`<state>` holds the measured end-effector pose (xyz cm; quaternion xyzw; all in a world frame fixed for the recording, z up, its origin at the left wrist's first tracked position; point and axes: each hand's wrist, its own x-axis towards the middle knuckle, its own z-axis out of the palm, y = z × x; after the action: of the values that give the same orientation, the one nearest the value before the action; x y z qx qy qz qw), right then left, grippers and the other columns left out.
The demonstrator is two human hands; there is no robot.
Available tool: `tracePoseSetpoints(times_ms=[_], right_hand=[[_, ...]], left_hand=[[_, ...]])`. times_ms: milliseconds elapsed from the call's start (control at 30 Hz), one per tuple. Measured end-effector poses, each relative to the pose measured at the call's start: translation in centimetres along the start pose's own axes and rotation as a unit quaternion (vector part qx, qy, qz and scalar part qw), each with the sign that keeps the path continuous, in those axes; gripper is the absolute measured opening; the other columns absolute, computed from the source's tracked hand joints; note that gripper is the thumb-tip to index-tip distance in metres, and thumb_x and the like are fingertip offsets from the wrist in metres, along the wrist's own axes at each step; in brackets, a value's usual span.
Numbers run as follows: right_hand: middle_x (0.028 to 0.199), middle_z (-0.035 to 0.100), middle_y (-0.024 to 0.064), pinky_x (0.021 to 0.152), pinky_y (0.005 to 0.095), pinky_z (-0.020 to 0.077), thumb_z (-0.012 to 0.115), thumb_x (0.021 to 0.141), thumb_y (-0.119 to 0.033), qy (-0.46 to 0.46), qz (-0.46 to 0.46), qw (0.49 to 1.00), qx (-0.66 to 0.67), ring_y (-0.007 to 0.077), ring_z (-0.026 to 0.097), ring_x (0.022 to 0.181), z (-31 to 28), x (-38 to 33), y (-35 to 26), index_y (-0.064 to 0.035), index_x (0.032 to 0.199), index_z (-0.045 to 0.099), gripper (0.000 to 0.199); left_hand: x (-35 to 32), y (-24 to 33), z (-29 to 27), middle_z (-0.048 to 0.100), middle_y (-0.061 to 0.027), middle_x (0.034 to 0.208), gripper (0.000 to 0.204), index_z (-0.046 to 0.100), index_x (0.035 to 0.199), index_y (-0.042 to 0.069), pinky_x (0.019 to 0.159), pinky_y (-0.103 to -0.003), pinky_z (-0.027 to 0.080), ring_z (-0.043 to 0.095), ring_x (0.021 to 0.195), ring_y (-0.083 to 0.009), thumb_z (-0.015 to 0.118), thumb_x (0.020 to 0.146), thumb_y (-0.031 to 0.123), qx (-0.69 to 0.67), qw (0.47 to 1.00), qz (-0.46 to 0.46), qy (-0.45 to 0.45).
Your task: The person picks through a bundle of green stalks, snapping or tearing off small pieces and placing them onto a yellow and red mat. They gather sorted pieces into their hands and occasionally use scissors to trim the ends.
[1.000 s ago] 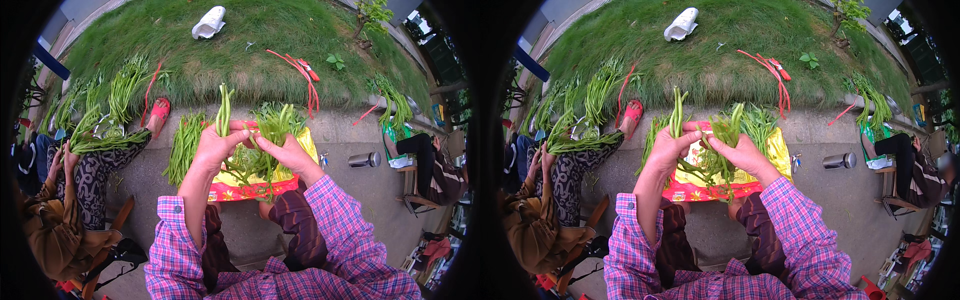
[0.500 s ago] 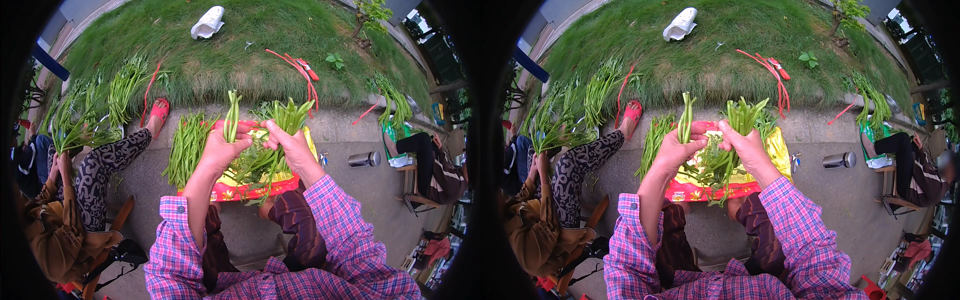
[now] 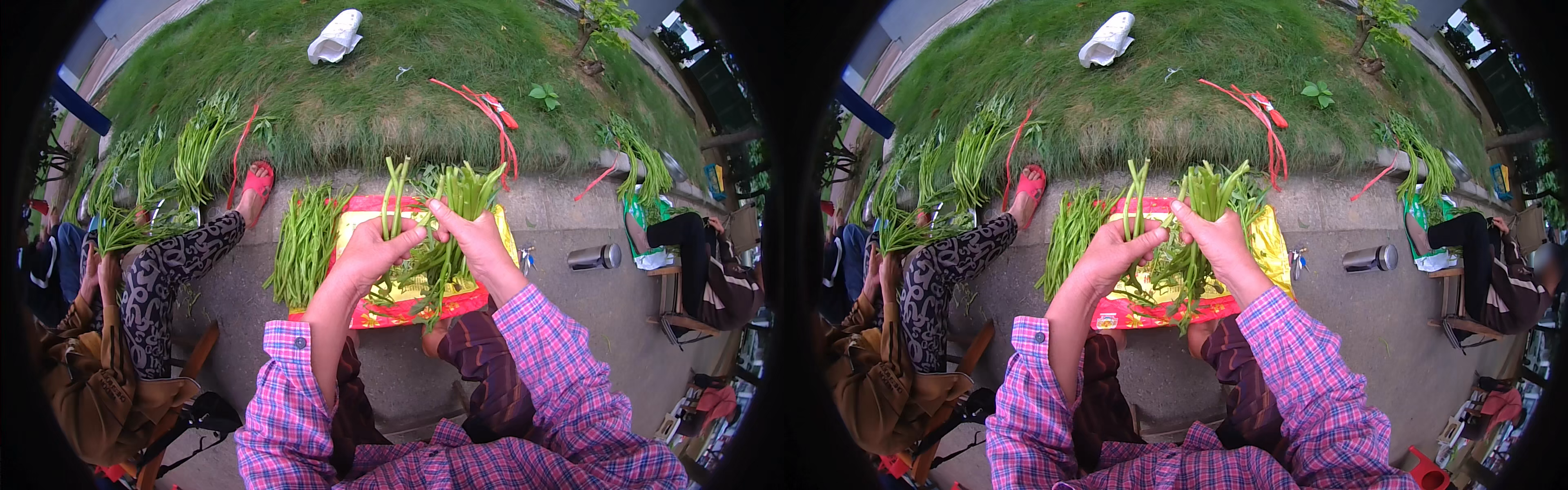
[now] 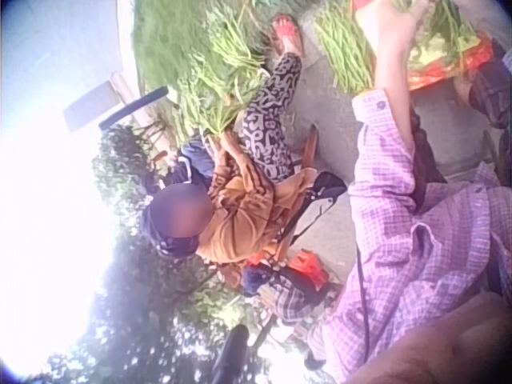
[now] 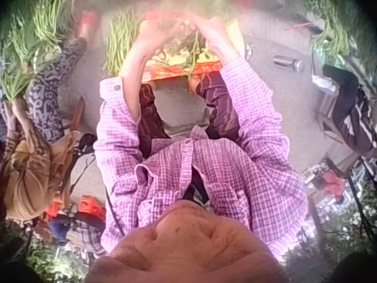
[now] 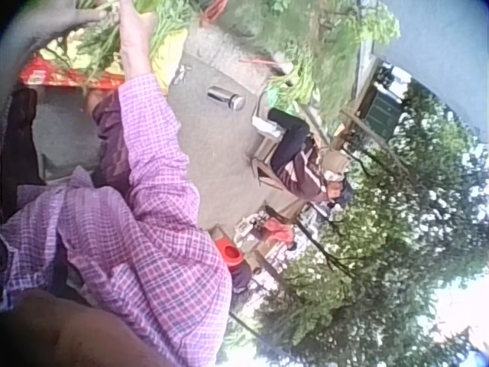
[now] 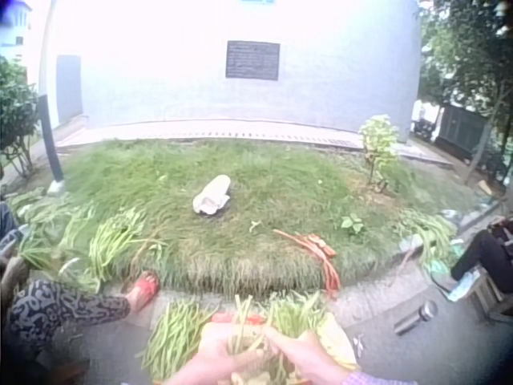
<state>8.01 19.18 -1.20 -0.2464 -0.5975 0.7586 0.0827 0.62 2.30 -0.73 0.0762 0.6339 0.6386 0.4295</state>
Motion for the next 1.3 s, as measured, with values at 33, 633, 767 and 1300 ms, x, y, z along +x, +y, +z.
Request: tracePoseSetpoints(times_ms=[33,633,767,1300], right_hand=[[0.074,0.057,-0.0037,0.055,0.0235,0.042,0.074,0.087,-0.021,0.005,-0.002,1.0,0.012,0.007,0.051,0.059,-0.1,0.1,0.0,-0.0054,0.097,0.063,0.022],[0.074,0.052,-0.0033,0.064,0.0281,0.0461,0.069,0.091,-0.024,0.032,0.009,0.993,0.114,0.0081,0.05,0.064,-2.6,1.1,-1.6,-0.003,0.104,0.063,0.025],[0.086,0.063,0.0004,0.069,0.0275,0.05,0.067,0.092,-0.026,0.032,0.013,0.996,0.084,0.01,0.059,0.074,-2.1,0.9,-1.2,-0.0047,0.105,0.063,0.025],[0.075,0.059,-0.0012,0.059,0.0241,0.0452,0.063,0.095,-0.023,-0.09,-0.001,0.985,-0.146,0.0079,0.055,0.064,-0.5,0.1,-0.8,-0.0036,0.103,0.059,0.022]], left_hand=[[0.3,-0.2,-0.2,0.069,-0.004,0.09,0.024,0.067,0.105,0.003,0.07,-0.025,0.05,0.062,0.076,-0.0091,0.07,0.091,0.022,-0.038,0.999,-0.011,0.006],[1.1,-0.5,-4.6,0.066,-0.0026,0.078,0.027,0.064,0.1,0.001,0.057,-0.021,0.042,0.049,0.059,-0.0048,0.054,0.1,0.026,0.029,0.955,0.11,0.274],[0.9,-0.5,-3.8,0.065,-0.0012,0.076,0.027,0.064,0.1,0.001,0.056,-0.021,0.041,0.047,0.059,-0.0038,0.054,0.1,0.026,0.042,0.965,0.106,0.236],[0.9,0.2,-1.7,0.068,-0.0016,0.088,0.025,0.068,0.111,0.001,0.077,-0.023,0.049,0.062,0.084,-0.0095,0.07,0.089,0.011,0.036,0.977,0.136,0.163]])
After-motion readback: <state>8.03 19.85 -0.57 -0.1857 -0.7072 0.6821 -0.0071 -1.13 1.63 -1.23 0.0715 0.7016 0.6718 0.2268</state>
